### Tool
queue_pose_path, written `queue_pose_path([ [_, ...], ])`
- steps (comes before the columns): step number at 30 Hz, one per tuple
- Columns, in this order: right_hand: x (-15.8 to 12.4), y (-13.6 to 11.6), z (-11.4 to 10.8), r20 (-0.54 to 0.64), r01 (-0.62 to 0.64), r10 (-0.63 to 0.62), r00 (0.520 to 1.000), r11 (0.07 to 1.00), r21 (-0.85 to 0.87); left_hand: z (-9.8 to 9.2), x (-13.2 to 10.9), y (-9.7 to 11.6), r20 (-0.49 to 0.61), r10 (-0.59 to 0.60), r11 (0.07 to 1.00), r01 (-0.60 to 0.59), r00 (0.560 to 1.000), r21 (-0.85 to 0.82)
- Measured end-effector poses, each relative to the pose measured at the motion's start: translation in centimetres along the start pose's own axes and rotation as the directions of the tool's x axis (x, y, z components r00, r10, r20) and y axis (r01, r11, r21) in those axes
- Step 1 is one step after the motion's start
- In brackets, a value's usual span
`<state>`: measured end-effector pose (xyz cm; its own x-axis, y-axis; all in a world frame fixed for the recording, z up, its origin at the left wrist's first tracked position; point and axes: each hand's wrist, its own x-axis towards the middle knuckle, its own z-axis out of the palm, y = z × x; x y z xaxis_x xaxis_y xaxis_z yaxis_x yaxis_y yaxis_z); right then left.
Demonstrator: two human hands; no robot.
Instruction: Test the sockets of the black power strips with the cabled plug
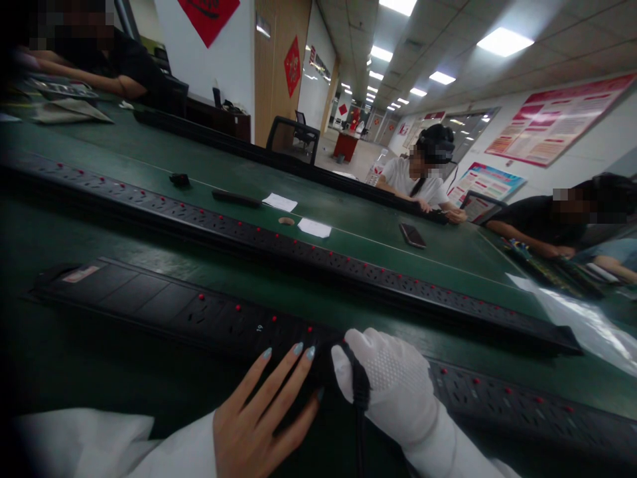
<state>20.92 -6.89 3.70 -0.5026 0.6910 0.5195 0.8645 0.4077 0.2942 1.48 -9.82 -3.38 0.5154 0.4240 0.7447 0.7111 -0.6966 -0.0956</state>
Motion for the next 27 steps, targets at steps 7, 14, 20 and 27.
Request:
queue_pose_path([
  [7,0.05,0.04,0.07,-0.005,-0.005,0.005,1.0,1.0,-0.002,0.03,-0.02,0.01,0.003,0.006,1.0,-0.006,1.0,0.011],
  [14,0.09,-0.01,0.1,-0.01,0.003,-0.003,1.0,1.0,0.021,-0.04,-0.04,0.04,0.01,-0.007,1.0,0.007,1.0,-0.002],
  [20,0.17,-0.04,0.03,0.009,-0.005,0.005,1.0,1.0,0.026,0.04,-0.06,0.11,-0.004,-0.02,1.0,0.02,1.0,-0.007],
  [27,0.08,-0.07,-0.08,0.01,-0.013,0.013,1.0,0.999,0.034,-0.17,-0.01,0.03,0.028,0.001,1.0,-0.001,1.0,-0.012],
])
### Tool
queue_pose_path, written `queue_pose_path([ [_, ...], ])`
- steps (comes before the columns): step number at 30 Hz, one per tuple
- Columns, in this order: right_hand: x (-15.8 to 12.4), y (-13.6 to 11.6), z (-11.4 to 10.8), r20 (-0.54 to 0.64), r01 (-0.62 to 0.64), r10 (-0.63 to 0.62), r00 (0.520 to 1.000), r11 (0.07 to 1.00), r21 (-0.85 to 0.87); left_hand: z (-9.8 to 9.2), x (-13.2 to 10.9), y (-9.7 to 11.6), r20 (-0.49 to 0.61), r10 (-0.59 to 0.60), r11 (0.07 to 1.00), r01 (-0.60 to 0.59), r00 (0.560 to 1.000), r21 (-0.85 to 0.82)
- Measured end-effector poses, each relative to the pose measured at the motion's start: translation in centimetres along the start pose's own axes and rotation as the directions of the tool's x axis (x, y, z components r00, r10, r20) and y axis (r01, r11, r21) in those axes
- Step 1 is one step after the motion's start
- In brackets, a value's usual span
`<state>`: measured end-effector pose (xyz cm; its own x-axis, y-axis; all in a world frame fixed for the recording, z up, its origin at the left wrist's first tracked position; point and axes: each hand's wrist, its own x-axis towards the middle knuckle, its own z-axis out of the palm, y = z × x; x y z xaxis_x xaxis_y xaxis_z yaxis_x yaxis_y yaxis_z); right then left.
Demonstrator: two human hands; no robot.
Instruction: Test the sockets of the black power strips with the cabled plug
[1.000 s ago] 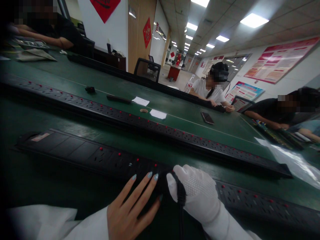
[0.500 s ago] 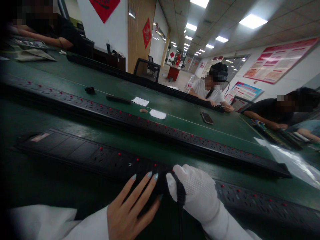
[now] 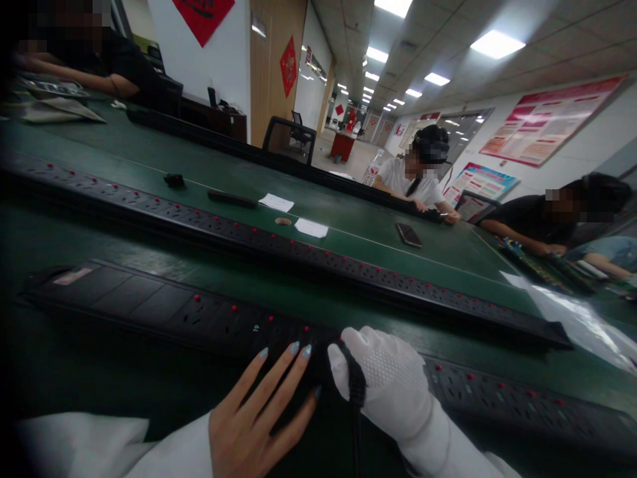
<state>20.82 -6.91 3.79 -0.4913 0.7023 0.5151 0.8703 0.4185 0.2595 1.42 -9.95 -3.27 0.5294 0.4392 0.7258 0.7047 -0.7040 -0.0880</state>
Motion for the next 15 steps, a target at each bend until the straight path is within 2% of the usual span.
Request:
queue_pose_path([
  [11,-0.05,0.01,0.21,-0.026,0.011,-0.012,1.0,1.0,-0.02,-0.08,0.04,-0.09,-0.011,0.009,0.999,-0.008,1.0,0.039],
  [15,-0.09,0.02,0.1,0.003,0.004,-0.004,1.0,1.0,-0.014,0.1,-0.04,-0.03,-0.007,-0.002,1.0,0.003,1.0,0.021],
])
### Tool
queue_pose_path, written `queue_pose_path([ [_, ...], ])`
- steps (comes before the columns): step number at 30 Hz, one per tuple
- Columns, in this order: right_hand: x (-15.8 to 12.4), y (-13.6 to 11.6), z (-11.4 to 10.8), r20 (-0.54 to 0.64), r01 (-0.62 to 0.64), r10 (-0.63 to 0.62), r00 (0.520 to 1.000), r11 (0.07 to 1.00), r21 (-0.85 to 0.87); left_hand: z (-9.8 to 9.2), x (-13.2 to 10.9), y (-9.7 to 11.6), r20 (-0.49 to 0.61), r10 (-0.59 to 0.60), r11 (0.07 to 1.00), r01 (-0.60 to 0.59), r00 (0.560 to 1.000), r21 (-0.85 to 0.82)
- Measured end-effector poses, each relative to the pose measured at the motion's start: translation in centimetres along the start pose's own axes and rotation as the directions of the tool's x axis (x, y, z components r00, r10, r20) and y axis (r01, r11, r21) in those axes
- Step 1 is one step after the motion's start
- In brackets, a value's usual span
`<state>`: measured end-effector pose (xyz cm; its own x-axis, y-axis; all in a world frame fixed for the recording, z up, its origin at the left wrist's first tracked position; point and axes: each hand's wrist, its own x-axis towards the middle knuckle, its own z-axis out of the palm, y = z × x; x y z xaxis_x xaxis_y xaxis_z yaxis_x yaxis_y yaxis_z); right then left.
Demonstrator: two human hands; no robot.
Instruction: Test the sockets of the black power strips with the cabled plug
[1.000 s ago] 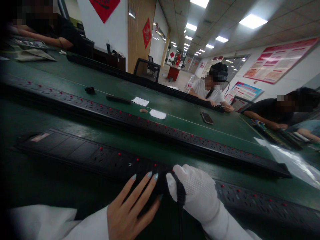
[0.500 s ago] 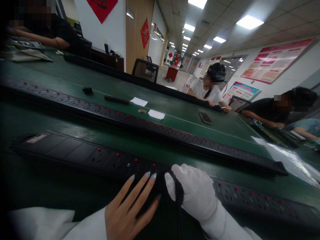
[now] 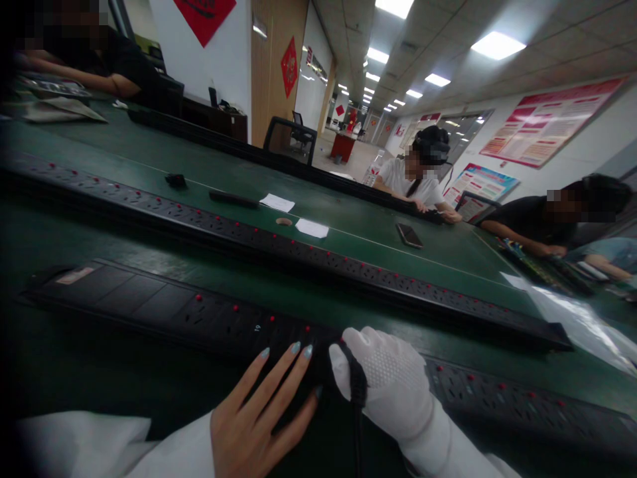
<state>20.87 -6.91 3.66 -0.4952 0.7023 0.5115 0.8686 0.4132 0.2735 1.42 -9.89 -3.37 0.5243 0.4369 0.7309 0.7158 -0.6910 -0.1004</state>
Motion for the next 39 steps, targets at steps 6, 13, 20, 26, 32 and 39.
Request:
queue_pose_path([
  [6,0.07,0.05,0.08,0.014,-0.007,0.007,1.0,1.0,0.013,-0.08,0.01,0.0,0.005,0.0,1.0,0.0,1.0,-0.023],
  [13,0.04,0.05,0.01,0.01,-0.009,0.009,1.0,1.0,0.013,-0.18,0.07,0.06,0.019,-0.004,1.0,0.004,1.0,-0.013],
  [20,0.26,-0.11,-0.2,0.012,0.001,-0.001,1.0,1.0,-0.012,-0.04,-0.08,0.06,0.029,0.001,1.0,0.0,1.0,-0.005],
  [26,0.12,0.03,-0.14,0.013,-0.002,0.002,1.0,1.0,0.005,0.04,0.03,0.14,0.0,-0.017,1.0,0.017,1.0,-0.01],
  [32,0.09,0.08,-0.08,-0.006,0.008,-0.008,1.0,1.0,0.022,-0.04,0.0,0.07,0.016,-0.006,1.0,0.006,1.0,0.011],
  [39,0.24,-0.02,-0.17,-0.011,0.011,-0.011,1.0,1.0,0.013,-0.26,-0.01,0.05,0.056,-0.002,1.0,0.001,0.998,0.025],
])
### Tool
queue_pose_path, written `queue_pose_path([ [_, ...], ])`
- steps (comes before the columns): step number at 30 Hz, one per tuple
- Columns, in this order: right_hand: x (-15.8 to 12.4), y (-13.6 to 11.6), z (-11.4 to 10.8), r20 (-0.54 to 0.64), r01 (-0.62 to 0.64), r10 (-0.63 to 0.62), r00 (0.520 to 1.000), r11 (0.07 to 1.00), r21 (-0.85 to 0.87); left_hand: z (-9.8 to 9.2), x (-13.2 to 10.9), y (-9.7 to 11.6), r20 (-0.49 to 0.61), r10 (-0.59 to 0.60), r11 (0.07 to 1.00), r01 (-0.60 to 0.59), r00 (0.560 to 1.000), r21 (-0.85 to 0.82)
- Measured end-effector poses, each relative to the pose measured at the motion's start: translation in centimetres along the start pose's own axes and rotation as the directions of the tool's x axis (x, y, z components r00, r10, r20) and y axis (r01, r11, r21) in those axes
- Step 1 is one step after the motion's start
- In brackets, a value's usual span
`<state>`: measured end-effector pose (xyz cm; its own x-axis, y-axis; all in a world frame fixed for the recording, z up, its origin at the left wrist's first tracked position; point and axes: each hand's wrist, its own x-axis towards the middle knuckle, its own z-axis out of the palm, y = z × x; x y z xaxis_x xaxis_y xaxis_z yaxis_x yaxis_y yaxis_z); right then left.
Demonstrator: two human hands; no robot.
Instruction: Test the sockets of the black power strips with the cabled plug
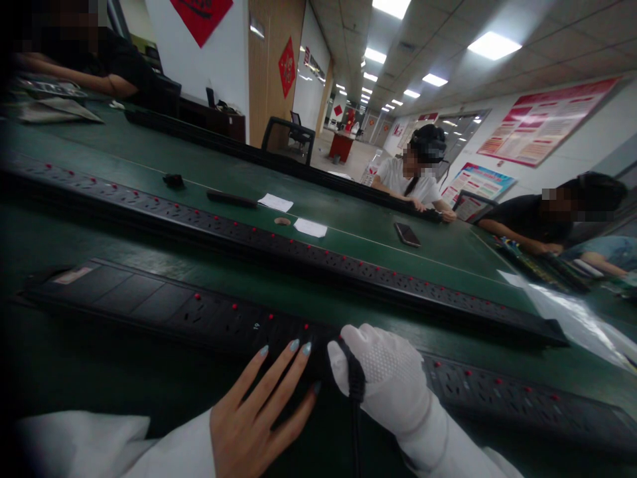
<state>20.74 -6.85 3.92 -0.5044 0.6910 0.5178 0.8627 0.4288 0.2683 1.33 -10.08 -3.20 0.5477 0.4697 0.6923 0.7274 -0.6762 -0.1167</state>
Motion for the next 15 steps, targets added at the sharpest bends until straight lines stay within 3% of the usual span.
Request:
queue_pose_path([
  [10,-0.09,0.01,0.03,0.021,-0.013,0.013,1.0,1.0,0.003,-0.12,-0.03,0.04,0.025,-0.003,1.0,0.003,1.0,-0.007],
  [15,-0.02,0.01,-0.05,0.007,-0.015,0.015,1.0,1.0,-0.002,0.06,0.0,0.09,-0.019,-0.01,1.0,0.009,1.0,-0.017],
])
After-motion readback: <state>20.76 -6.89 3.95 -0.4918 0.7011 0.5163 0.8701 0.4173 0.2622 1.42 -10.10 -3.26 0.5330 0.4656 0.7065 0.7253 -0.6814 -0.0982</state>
